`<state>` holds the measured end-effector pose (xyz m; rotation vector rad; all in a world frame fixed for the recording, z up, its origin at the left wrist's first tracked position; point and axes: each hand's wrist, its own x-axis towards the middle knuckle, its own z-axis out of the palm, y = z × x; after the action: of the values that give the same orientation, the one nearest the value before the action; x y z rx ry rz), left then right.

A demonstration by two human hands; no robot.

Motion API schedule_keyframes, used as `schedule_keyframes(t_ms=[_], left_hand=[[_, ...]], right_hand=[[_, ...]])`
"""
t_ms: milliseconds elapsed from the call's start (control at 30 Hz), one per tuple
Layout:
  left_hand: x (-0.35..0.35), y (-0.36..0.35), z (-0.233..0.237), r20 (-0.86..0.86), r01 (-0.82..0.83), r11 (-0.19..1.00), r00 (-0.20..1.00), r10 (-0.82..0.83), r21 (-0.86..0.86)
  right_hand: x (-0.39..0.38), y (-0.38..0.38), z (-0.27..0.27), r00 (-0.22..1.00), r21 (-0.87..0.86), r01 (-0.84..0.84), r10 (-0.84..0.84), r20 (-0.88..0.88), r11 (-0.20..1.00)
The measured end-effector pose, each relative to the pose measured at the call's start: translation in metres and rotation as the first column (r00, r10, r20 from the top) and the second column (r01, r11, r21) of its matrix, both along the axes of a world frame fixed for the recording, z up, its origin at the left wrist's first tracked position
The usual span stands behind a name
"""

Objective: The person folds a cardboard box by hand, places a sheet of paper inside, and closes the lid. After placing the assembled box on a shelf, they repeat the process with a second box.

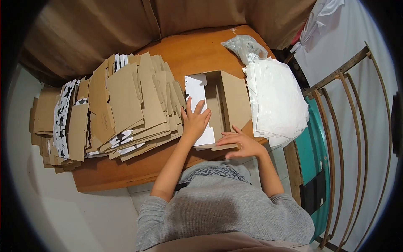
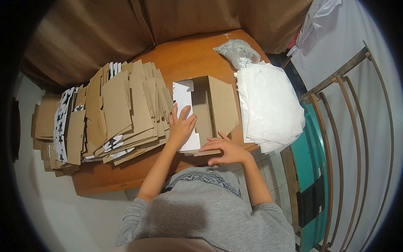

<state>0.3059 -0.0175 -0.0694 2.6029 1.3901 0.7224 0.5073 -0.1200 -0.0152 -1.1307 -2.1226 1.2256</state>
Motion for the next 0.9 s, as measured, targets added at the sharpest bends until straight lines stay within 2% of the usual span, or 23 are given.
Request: schedule_keyframes(t_ms=[33, 67, 100, 133, 167, 200, 233, 300, 333, 367, 400, 433, 500, 900], left_hand=[[0.000, 0.000, 0.000, 0.017, -0.001, 1.000, 1.000, 0.002, -0.020], [0.000, -0.001, 0.001, 0.033, 0.000, 0.999, 0.999, 0.002, -0.041], [-0.001, -0.002, 0.000, 0.032, 0.005, 0.999, 0.999, -0.004, -0.040], [-0.001, -0.001, -0.001, 0.073, 0.022, 0.999, 0.997, -0.020, -0.033], [-0.002, 0.000, -0.002, 0.114, 0.035, 0.999, 0.993, -0.032, -0.025], [-0.003, 0.000, -0.004, 0.113, 0.033, 0.999, 0.993, -0.030, -0.024], [-0.004, 0.000, -0.006, 0.128, 0.037, 0.999, 0.991, -0.033, -0.027], [-0.006, -0.001, -0.007, 0.144, 0.038, 0.999, 0.989, -0.033, -0.031], [-0.007, -0.002, -0.005, 0.153, 0.039, 0.998, 0.988, -0.032, -0.045], [-0.008, -0.002, -0.004, 0.163, 0.041, 0.997, 0.986, -0.031, -0.058], [-0.008, -0.002, -0.004, 0.165, 0.039, 0.998, 0.986, -0.029, -0.058], [-0.009, -0.002, -0.004, 0.191, 0.050, 0.997, 0.981, -0.038, -0.059], [-0.011, -0.002, -0.002, 0.217, 0.060, 0.996, 0.975, -0.046, -0.058], [-0.014, -0.002, -0.005, 0.336, 0.057, 0.998, 0.941, -0.048, -0.018]], right_hand=[[-0.003, -0.002, -0.001, 0.997, -0.022, 0.026, -0.024, 0.069, 0.999], [-0.004, -0.002, -0.014, 0.987, 0.068, 0.159, -0.159, -0.001, 0.985], [-0.008, -0.003, -0.013, 0.986, 0.068, 0.164, -0.164, -0.003, 0.984], [-0.013, 0.000, -0.008, 0.934, -0.061, 0.358, -0.356, 0.037, 0.932], [-0.017, 0.003, -0.006, 0.846, -0.179, 0.533, -0.524, 0.099, 0.827], [-0.027, 0.006, -0.012, 0.806, -0.100, 0.575, -0.583, -0.101, 0.812], [-0.030, 0.006, -0.015, 0.807, -0.101, 0.573, -0.582, -0.103, 0.813], [-0.038, 0.010, -0.012, 0.745, -0.023, 0.667, -0.665, 0.051, 0.745], [-0.045, 0.015, -0.015, 0.746, -0.024, 0.665, -0.664, 0.052, 0.746], [-0.052, 0.020, -0.021, 0.754, 0.208, 0.653, -0.652, -0.082, 0.729], [-0.055, 0.023, -0.023, 0.769, 0.427, 0.628, -0.605, -0.208, 0.651], [-0.055, 0.023, -0.022, 0.770, 0.428, 0.626, -0.603, -0.208, 0.652], [-0.057, 0.023, -0.021, 0.747, 0.252, 0.636, -0.664, 0.034, 0.729], [-0.066, 0.028, -0.047, 0.648, 0.306, 0.740, -0.758, -0.082, 0.599]])
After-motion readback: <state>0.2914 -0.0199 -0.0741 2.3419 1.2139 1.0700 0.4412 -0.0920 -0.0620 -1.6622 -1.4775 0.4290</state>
